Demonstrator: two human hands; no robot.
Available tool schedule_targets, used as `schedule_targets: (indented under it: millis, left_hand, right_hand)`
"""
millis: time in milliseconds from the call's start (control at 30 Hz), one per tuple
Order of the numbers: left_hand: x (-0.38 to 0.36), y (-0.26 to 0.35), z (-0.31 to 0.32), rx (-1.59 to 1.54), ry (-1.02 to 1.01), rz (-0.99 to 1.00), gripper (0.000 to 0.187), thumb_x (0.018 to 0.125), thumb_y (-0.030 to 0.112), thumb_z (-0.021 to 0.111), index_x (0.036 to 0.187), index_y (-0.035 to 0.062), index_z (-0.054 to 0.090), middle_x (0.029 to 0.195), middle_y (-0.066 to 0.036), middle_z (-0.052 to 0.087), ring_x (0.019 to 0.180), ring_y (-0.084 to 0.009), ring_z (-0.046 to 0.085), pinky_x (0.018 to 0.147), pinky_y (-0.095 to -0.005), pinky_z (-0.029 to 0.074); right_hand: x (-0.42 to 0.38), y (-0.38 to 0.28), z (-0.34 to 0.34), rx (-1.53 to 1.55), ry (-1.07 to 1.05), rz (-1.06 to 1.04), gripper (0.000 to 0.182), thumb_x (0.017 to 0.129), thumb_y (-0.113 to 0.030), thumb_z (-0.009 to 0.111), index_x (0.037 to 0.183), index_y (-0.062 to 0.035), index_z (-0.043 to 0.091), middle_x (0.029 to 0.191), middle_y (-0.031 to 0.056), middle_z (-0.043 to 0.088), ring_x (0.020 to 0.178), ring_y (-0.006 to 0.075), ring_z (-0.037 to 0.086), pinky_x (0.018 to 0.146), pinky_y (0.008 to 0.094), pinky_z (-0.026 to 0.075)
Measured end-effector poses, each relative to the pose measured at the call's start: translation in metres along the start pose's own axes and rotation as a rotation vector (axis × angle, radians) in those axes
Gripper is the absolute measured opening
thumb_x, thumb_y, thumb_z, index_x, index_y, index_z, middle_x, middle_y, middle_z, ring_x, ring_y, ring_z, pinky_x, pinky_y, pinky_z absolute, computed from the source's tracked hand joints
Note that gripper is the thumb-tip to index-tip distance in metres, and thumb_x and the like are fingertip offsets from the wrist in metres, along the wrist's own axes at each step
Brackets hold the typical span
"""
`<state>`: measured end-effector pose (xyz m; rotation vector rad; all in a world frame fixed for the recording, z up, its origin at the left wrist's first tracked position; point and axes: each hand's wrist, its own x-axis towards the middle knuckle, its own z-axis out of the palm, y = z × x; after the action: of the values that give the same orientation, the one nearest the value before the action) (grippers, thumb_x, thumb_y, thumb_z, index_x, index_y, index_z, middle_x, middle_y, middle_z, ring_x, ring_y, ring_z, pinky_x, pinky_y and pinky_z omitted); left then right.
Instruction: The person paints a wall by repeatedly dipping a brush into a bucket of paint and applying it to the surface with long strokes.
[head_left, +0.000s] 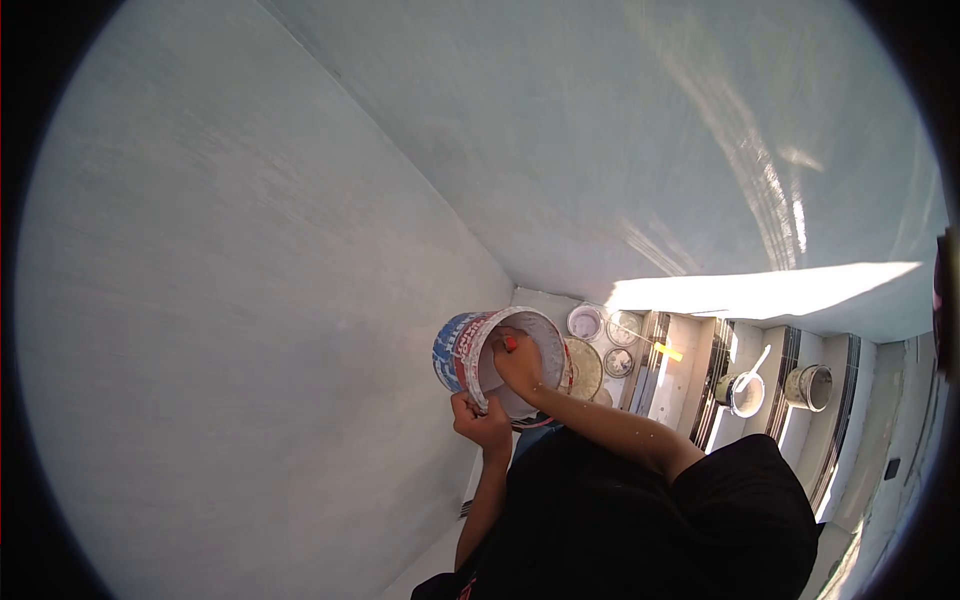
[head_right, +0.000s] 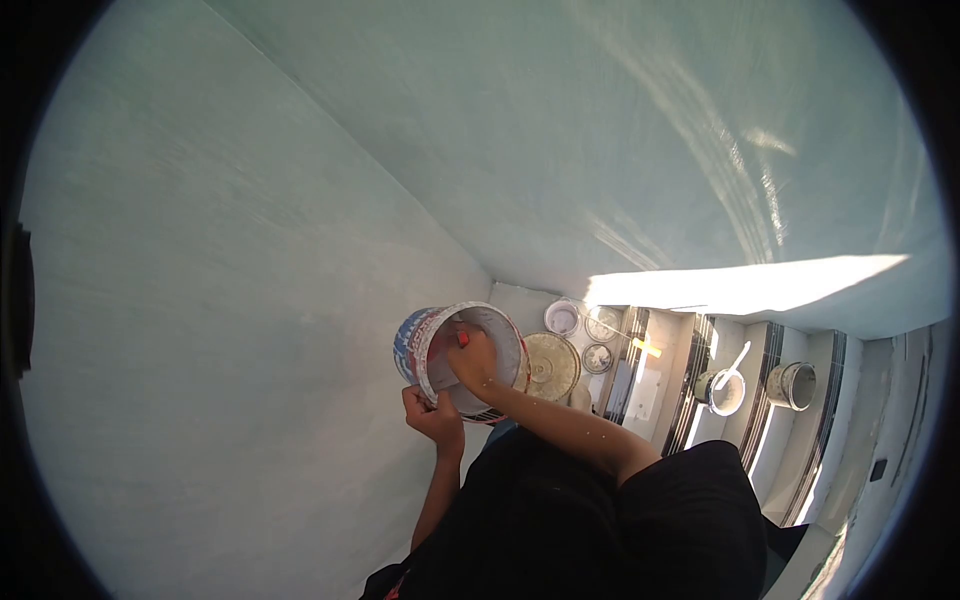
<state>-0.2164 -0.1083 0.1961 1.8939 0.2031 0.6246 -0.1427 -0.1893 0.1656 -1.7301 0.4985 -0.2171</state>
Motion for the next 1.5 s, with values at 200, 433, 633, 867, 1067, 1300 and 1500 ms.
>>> schedule_targets:
  millis: [200,433,633,867,1067,1300,1500]
  left_hand:
    - [-0.006,-0.006,0.004,-0.007,-0.050,0.023,0.021,0.072,-0.004,0.063,0.078,0.0041,0.045,0.066,0.003,0.038,0.058,-0.0073,0.035,0.052,-0.0257,0.027]
    - [0.021,0.005,0.009,-0.145,0.009,-0.137,0.023,0.071,-0.008,0.061,0.078,0.0053,0.042,0.069,0.005,0.035,0.062,-0.0063,0.031,0.054,-0.0252,0.026]
    - [0.058,0.008,0.005,-0.307,-0.027,-0.292,0.030,0.072,-0.010,0.066,0.079,0.0069,0.042,0.069,0.006,0.037,0.059,-0.0028,0.033,0.052,-0.0240,0.025]
    - [0.107,0.042,0.007,-0.527,-0.047,-0.539,0.034,0.073,-0.006,0.068,0.076,0.0115,0.039,0.058,0.004,0.041,0.042,-0.0053,0.033,0.037,-0.0262,0.025]
    - [0.159,0.070,0.007,-0.546,-0.193,-0.509,0.029,0.072,-0.001,0.067,0.075,0.0109,0.041,0.058,0.000,0.046,0.039,-0.0112,0.039,0.034,-0.0276,0.028]
    - [0.176,0.097,0.026,-0.485,-0.257,-0.252,0.031,0.072,-0.004,0.069,0.074,0.0084,0.041,0.060,0.001,0.051,0.049,-0.0065,0.042,0.045,-0.0261,0.032]
    - [0.191,0.087,0.031,-0.538,-0.223,-0.259,0.031,0.072,-0.004,0.068,0.074,0.0101,0.040,0.059,0.001,0.048,0.044,-0.0072,0.040,0.037,-0.0272,0.028]
  right_hand:
    - [0.020,0.014,-0.005,-0.066,-0.207,-0.041,0.022,0.086,-0.014,0.064,0.101,-0.0019,0.075,0.088,0.0206,0.074,0.085,0.0375,0.072,0.075,0.0446,0.055]
    - [0.015,-0.036,-0.071,0.611,-0.408,0.406,0.024,0.097,-0.013,0.064,0.115,0.0017,0.071,0.102,0.0099,0.073,0.084,0.0165,0.070,0.075,0.0286,0.059]
    - [0.015,-0.094,-0.143,0.677,-0.439,0.335,0.028,0.099,-0.013,0.064,0.119,0.0060,0.066,0.103,0.0122,0.072,0.084,0.0169,0.071,0.075,0.0278,0.059]
    - [0.049,-0.145,-0.180,0.798,-0.384,0.191,0.029,0.099,-0.014,0.062,0.121,0.0056,0.063,0.100,0.0120,0.071,0.083,0.0172,0.069,0.078,0.0315,0.057]
    - [0.082,-0.222,-0.179,0.060,-0.566,-0.496,0.022,0.093,-0.014,0.071,0.109,0.0015,0.073,0.095,0.0121,0.076,0.082,0.0161,0.071,0.076,0.0294,0.057]
    - [0.110,-0.239,-0.134,-0.386,-0.699,-0.669,0.018,0.081,-0.011,0.072,0.095,-0.0010,0.077,0.079,0.0169,0.074,0.069,0.0226,0.072,0.068,0.0321,0.055]
    - [0.115,-0.232,-0.114,-0.414,-0.669,-0.729,0.017,0.081,-0.012,0.072,0.094,-0.0022,0.077,0.077,0.0171,0.073,0.067,0.0224,0.071,0.068,0.0341,0.055]
